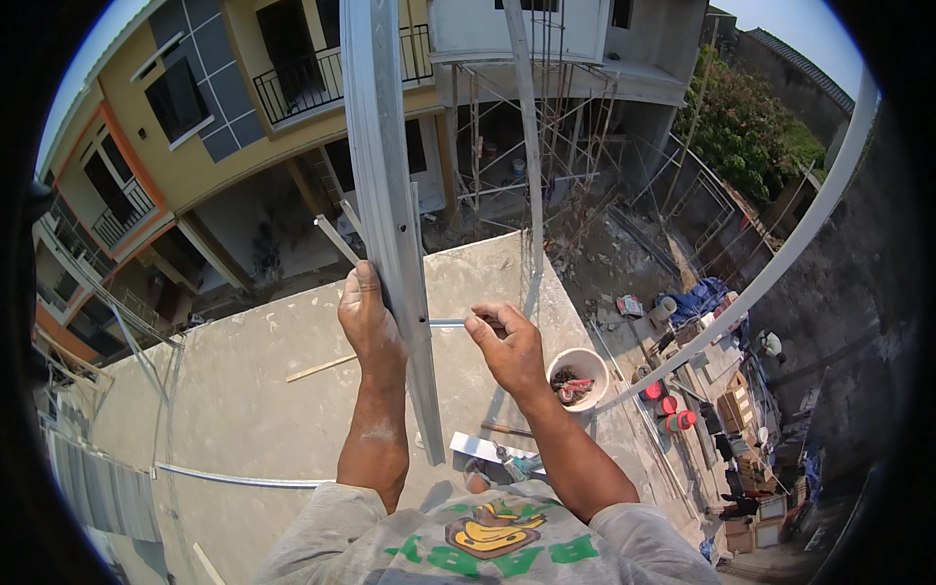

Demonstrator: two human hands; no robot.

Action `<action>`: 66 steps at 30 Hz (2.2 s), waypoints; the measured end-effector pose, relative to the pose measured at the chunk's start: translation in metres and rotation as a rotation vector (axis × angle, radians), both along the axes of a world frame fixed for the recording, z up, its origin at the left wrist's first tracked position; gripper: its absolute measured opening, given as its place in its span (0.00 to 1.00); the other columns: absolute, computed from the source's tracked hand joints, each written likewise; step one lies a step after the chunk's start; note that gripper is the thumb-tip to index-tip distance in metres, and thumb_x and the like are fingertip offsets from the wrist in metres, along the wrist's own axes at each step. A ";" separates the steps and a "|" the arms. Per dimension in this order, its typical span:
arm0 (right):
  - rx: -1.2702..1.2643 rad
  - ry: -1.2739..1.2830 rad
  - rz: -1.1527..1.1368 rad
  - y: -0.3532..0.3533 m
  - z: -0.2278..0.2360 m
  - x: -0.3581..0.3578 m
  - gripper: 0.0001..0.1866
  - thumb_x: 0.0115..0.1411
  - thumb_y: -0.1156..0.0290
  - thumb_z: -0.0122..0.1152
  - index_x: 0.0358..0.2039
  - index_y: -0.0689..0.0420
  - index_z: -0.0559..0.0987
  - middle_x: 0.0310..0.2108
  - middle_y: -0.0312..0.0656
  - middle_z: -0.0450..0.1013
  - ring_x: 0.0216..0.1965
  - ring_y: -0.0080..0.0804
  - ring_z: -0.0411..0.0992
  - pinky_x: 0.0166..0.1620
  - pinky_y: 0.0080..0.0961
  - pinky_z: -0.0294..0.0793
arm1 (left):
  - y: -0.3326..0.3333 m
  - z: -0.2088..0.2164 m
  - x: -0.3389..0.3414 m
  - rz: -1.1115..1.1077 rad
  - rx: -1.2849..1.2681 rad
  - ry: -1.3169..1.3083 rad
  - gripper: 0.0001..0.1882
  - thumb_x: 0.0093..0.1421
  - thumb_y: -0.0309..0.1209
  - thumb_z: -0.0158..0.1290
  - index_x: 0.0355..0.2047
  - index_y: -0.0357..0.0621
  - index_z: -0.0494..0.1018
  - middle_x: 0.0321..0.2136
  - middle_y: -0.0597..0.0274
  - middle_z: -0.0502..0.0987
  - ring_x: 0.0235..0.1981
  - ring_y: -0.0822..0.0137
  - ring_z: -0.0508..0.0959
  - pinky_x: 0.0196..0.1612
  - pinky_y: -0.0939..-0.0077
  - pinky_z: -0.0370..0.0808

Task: The person uses a cordless drill to fasten screws into aluminum profiles laid on a white board. He repeatedly picks screws from a bucket, aligns the profiles, and drives screws to join them. A second worker is visible nearby.

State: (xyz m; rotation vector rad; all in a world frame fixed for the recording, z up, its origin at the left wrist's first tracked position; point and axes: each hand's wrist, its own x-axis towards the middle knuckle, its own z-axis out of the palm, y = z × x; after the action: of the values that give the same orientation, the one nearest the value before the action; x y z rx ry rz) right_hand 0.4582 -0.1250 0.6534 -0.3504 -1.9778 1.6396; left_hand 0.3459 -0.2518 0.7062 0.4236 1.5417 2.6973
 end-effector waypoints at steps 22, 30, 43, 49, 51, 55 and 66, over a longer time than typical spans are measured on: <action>0.137 -0.669 0.184 0.118 -0.120 0.115 0.33 0.50 0.40 0.69 0.22 0.65 0.84 0.14 0.47 0.72 0.18 0.32 0.71 0.25 0.33 0.69 | -0.047 -0.076 0.073 0.161 -1.600 0.738 0.47 0.48 0.49 0.70 0.65 0.51 0.61 0.64 0.53 0.63 0.67 0.49 0.58 0.68 0.39 0.44; 0.093 -0.836 0.293 0.075 -0.190 0.139 0.32 0.46 0.40 0.71 0.25 0.64 0.84 0.22 0.54 0.77 0.26 0.44 0.77 0.32 0.39 0.73 | 0.006 -0.178 0.036 -1.082 -1.782 0.943 0.41 0.44 0.55 0.69 0.56 0.52 0.71 0.45 0.54 0.79 0.51 0.52 0.77 0.61 0.48 0.64; -0.293 -0.643 -0.788 -0.142 -0.334 0.118 0.06 0.62 0.77 0.57 0.39 0.62 0.80 0.31 0.43 0.76 0.31 0.26 0.75 0.37 0.25 0.74 | -0.045 -0.425 -0.003 -1.552 -1.595 0.626 0.36 0.45 0.55 0.69 0.52 0.52 0.76 0.36 0.48 0.82 0.42 0.50 0.81 0.48 0.58 0.76; -0.404 -0.823 -0.846 -0.195 -0.434 0.136 0.09 0.59 0.78 0.57 0.41 0.59 0.78 0.34 0.47 0.78 0.35 0.37 0.78 0.40 0.30 0.76 | -0.023 -0.483 -0.016 -1.520 -1.543 0.111 0.32 0.45 0.48 0.70 0.49 0.48 0.78 0.36 0.49 0.83 0.39 0.56 0.83 0.45 0.66 0.78; -0.245 -0.853 -0.761 -0.182 -0.479 0.145 0.13 0.55 0.79 0.57 0.42 0.59 0.77 0.38 0.52 0.78 0.40 0.51 0.78 0.43 0.37 0.77 | -0.012 -0.504 -0.026 -1.450 -1.452 0.200 0.30 0.46 0.42 0.71 0.49 0.44 0.78 0.36 0.54 0.83 0.38 0.62 0.82 0.43 0.70 0.77; -0.241 -0.778 -0.754 -0.144 -0.570 0.147 0.11 0.54 0.77 0.60 0.39 0.58 0.78 0.38 0.50 0.78 0.41 0.52 0.77 0.44 0.39 0.76 | -0.019 -0.545 -0.042 -1.399 -1.406 0.071 0.32 0.45 0.41 0.71 0.47 0.34 0.78 0.35 0.55 0.82 0.37 0.65 0.80 0.44 0.70 0.76; 0.029 -0.768 -0.460 -0.046 -0.751 0.093 0.07 0.52 0.72 0.63 0.32 0.59 0.82 0.31 0.48 0.79 0.34 0.44 0.78 0.40 0.35 0.76 | -0.048 -0.688 -0.087 -1.361 -1.468 0.191 0.33 0.43 0.51 0.69 0.39 0.33 0.82 0.27 0.49 0.82 0.33 0.57 0.81 0.37 0.65 0.76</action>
State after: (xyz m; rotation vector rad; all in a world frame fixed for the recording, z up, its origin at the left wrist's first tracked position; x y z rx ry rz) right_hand 0.5513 -0.1715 -0.0976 -1.4792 -2.1818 1.2643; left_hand 0.2593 -0.3002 0.0178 1.0010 1.7055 0.3451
